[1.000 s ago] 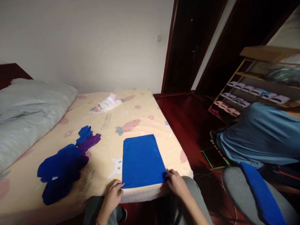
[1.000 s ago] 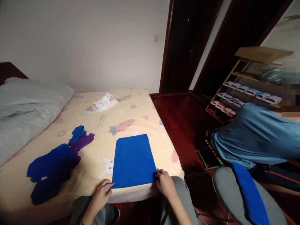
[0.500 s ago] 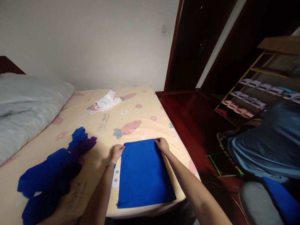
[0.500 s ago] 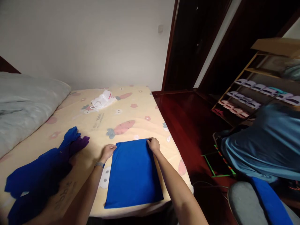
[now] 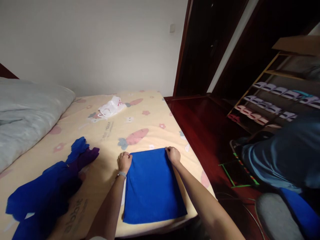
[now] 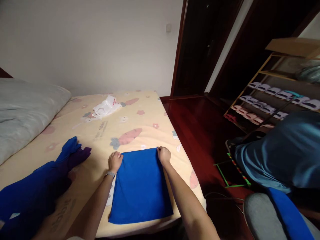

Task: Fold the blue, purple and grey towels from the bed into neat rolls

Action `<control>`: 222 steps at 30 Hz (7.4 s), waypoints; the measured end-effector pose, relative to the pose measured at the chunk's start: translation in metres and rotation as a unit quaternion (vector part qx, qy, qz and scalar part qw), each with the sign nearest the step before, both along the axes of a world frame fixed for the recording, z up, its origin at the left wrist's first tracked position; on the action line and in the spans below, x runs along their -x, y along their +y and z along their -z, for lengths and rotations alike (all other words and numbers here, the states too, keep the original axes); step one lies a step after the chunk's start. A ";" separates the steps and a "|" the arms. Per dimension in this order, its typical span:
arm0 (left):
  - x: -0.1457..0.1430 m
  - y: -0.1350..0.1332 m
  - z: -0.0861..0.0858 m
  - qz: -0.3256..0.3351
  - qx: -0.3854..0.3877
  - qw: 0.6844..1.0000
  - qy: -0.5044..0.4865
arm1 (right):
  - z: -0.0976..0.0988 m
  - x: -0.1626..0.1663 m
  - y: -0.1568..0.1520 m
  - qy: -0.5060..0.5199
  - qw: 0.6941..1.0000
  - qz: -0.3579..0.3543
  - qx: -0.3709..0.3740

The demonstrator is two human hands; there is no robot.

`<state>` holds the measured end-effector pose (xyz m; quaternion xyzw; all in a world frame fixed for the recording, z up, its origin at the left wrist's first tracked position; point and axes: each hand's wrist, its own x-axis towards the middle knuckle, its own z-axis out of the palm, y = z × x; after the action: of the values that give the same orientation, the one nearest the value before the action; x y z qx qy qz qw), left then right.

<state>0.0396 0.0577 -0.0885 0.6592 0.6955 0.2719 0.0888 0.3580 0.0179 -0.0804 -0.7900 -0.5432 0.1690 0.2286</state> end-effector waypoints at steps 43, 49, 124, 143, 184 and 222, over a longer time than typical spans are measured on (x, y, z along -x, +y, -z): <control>0.058 -0.298 -0.008 0.202 0.013 0.979 0.012 | -0.009 0.011 -0.283 -0.026 0.980 -0.196 -0.007; 0.065 -0.285 0.009 0.205 -0.030 0.978 0.001 | -0.010 0.006 -0.279 0.012 0.977 -0.214 -0.011; 0.029 -0.268 0.015 0.303 -0.032 0.935 0.184 | 0.034 0.041 -0.252 -0.166 0.927 -0.316 -0.112; 0.066 -0.242 0.013 0.300 -0.057 0.948 0.095 | 0.012 0.005 -0.236 -0.167 0.938 -0.282 -0.112; 0.058 -0.245 0.029 0.129 -0.030 0.988 -0.082 | 0.016 -0.011 -0.223 0.150 0.982 -0.114 0.001; 0.006 -0.259 -0.014 0.268 -0.077 0.950 0.139 | -0.009 0.032 -0.244 -0.131 0.958 -0.208 -0.145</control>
<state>0.0334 -0.2017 -0.0741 0.8574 0.4756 0.1963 0.0093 0.3263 -0.2264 -0.0715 -0.6330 -0.7396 0.0270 0.2274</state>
